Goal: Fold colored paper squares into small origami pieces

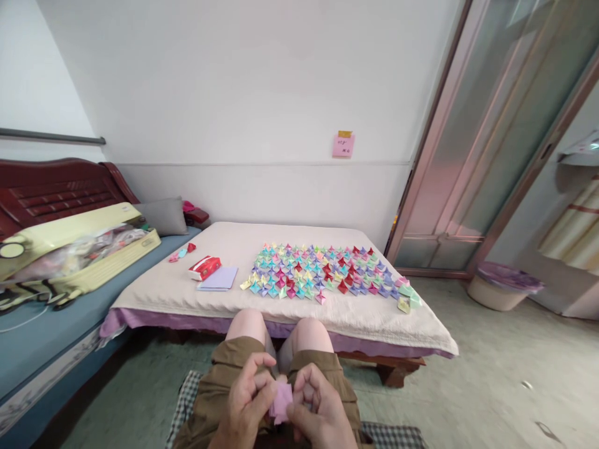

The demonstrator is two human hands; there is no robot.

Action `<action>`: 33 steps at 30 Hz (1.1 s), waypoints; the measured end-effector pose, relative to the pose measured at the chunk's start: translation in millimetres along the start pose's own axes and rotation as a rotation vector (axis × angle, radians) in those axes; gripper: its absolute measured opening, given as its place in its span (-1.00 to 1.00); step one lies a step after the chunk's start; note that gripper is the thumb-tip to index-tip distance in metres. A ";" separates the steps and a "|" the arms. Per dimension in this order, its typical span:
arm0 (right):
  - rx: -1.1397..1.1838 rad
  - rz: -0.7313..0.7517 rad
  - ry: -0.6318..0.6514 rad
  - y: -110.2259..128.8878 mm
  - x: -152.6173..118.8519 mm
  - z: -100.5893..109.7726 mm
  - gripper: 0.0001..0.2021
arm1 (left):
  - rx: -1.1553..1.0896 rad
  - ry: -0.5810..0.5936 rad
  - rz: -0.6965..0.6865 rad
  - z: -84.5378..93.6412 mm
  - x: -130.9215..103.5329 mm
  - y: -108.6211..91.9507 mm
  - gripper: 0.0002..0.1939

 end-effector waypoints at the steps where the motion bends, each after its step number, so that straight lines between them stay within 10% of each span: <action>1: -0.018 0.023 -0.029 0.2 0.3 1.4 -0.62 | -0.020 -0.005 0.022 -0.9 0.0 0.3 -0.59; 13: -0.392 0.261 -0.142 20.9 -10.6 3.3 -0.75 | -0.328 0.000 0.158 0.2 4.9 4.7 -0.44; 17: -0.604 0.480 -0.046 38.3 -8.0 4.5 -0.83 | -0.526 0.123 0.319 -9.9 5.7 4.3 -0.38; 23: -0.488 0.388 0.076 35.4 -3.7 1.7 -0.83 | -0.454 0.318 0.520 -17.6 -1.0 0.8 -0.48; 33: -0.470 0.150 0.035 27.4 -1.9 1.2 -0.70 | 0.003 0.157 0.050 2.3 5.3 -13.8 -0.58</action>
Point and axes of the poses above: each hand's wrist, its own x-axis towards the middle knuckle, its own z-axis out of the back of the hand, y = z × x, the point moved 4 cm from there along x, towards the middle knuckle, and after that the axes turned 3 degrees about -y, right-handed, at the moved point
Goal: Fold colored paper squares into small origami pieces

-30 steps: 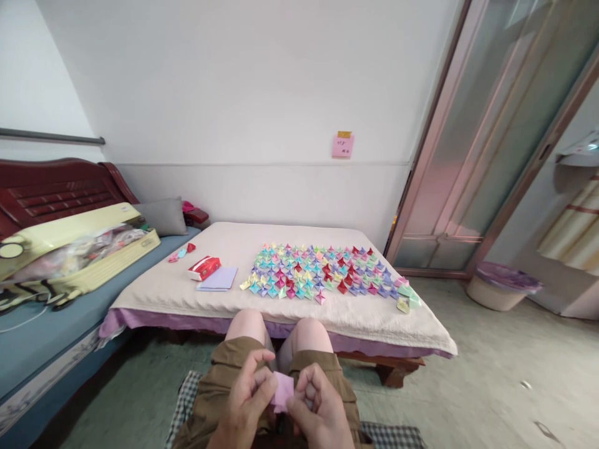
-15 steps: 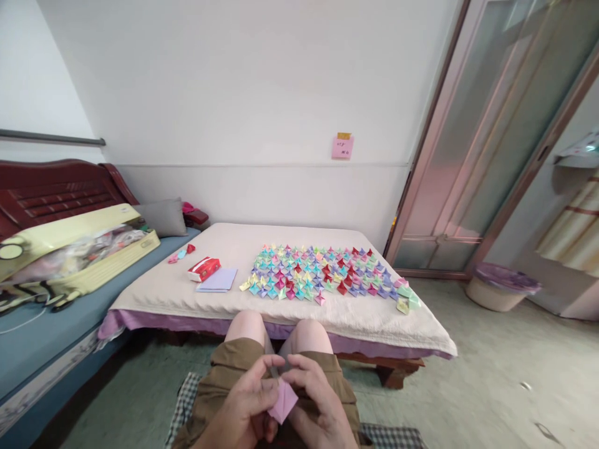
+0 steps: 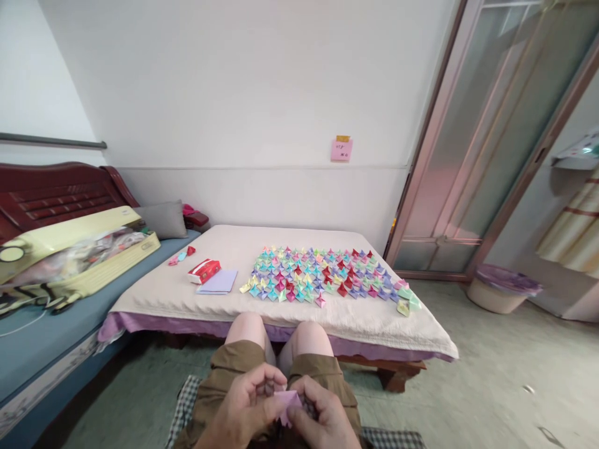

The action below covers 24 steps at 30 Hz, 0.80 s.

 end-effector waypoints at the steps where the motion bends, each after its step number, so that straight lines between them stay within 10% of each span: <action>1: 0.037 -0.027 0.007 -2.3 0.0 -2.9 -0.69 | 0.033 0.014 -0.007 -1.0 0.1 2.1 -0.60; 14: 0.483 -0.214 -0.076 -36.0 1.3 -5.0 -0.68 | 0.004 -0.078 0.014 2.8 1.0 13.8 -0.60; 24: 0.408 -0.219 -0.154 -33.6 -2.6 -7.7 -0.67 | 0.165 -0.079 -0.010 3.7 -0.3 13.6 -0.82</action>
Point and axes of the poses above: each hand's wrist, its own x-axis towards the middle knuckle, its own z-axis out of the back of the hand, y = z × x, the point moved 4 cm from there along x, towards the middle knuckle, and after that the axes turned 3 degrees about -y, right-handed, at the moved point
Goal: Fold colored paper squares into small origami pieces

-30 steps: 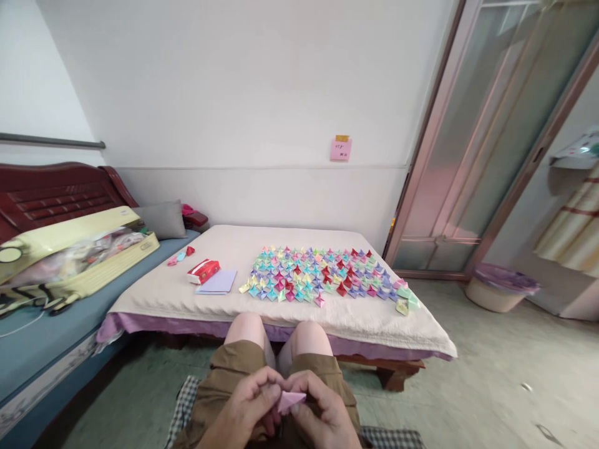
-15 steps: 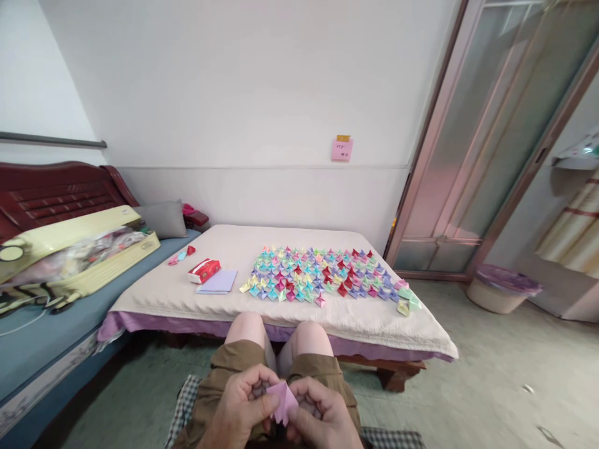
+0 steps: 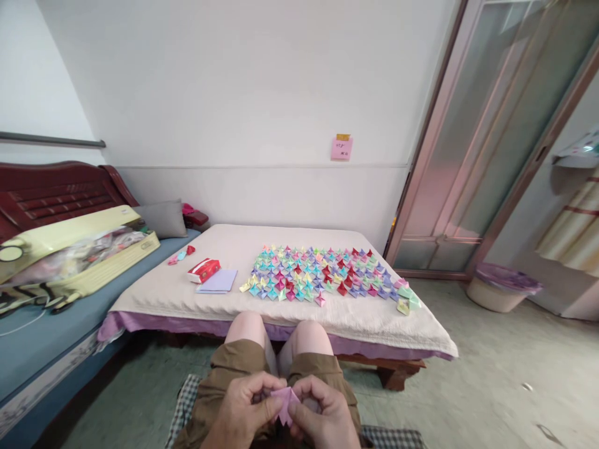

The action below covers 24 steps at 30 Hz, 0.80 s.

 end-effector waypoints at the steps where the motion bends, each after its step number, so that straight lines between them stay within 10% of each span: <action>1: -0.013 0.014 -0.005 2.5 -0.8 -0.4 -0.68 | -0.021 0.012 0.027 -1.7 0.2 1.6 -0.82; 15: 0.101 0.118 0.020 9.8 -4.1 -6.4 -0.77 | -0.176 -0.057 0.023 -5.0 -5.2 -4.5 -0.85; 24: -0.355 0.417 0.056 33.7 -15.4 -0.5 -0.84 | -0.174 -0.010 -0.009 -2.5 -8.1 -5.8 -0.85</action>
Point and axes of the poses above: each hand's wrist, its own x-axis towards the middle knuckle, its own z-axis out of the back of the hand, y = z × x, the point moved 4 cm from there along x, towards the middle knuckle, and after that the axes turned 3 degrees about -y, right-handed, at the moved point
